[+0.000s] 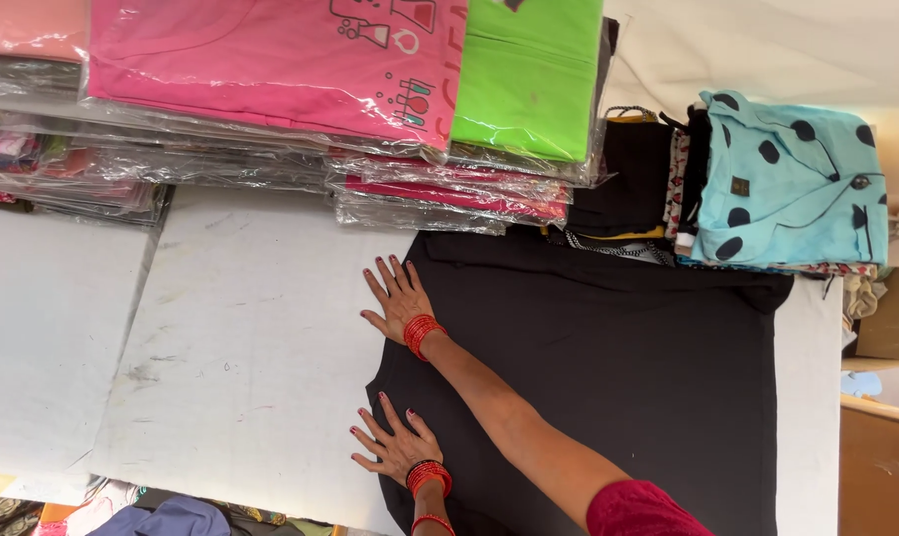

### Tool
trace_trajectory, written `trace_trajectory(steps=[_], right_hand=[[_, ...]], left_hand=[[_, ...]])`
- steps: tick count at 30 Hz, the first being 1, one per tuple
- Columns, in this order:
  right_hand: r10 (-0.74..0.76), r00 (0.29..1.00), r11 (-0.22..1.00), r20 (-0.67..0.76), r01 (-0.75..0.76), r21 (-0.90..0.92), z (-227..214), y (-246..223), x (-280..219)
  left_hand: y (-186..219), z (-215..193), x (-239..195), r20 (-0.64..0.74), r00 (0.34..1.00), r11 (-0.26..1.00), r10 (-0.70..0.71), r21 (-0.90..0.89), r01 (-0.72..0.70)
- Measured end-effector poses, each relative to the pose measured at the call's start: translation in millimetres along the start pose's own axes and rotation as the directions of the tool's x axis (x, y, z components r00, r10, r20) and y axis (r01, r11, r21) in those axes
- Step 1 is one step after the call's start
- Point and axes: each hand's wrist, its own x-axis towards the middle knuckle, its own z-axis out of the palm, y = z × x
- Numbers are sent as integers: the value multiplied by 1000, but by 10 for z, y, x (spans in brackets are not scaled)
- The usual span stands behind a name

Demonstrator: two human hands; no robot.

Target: The person unfolds a black t-shirt on a white table, smooths it out, and then folds it into a neat rectangle. The person then places the folded shirt on top of a stack of other folded clothes.

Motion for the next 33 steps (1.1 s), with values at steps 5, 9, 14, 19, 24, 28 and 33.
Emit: trace_trajectory(steps=[5,9,14,19,24,28,33], right_hand=[[42,998,996,-54,-37,86,-177,-74,-306],[42,994,990,-102,-28,140,-230,51,-1132],[426,904,904,-25,-427,-15,-374,1092,-2252],[681,705,706,-201,-704,-75,-512,2240,-3305],[829,465,485,-311,-874,-16,-560,3083,-4295],[923,244,282,-299,-955,90,-644,3360,-5003],[957,122,172,-262,-969,178,-631,3465,-5404]], left_hand=[[8,6,-15,-19,1000,999,2,-38,-3],[8,-15,-44,-51,998,997,38,-72,-42],[-13,-9,-68,-79,996,995,48,-87,-55],[-31,-13,-81,-80,995,991,63,-114,-72],[-22,12,-69,-84,995,990,59,-119,-69],[-9,-8,-68,-83,995,990,60,-125,-70],[-9,-15,-63,-88,994,988,60,-136,-71]])
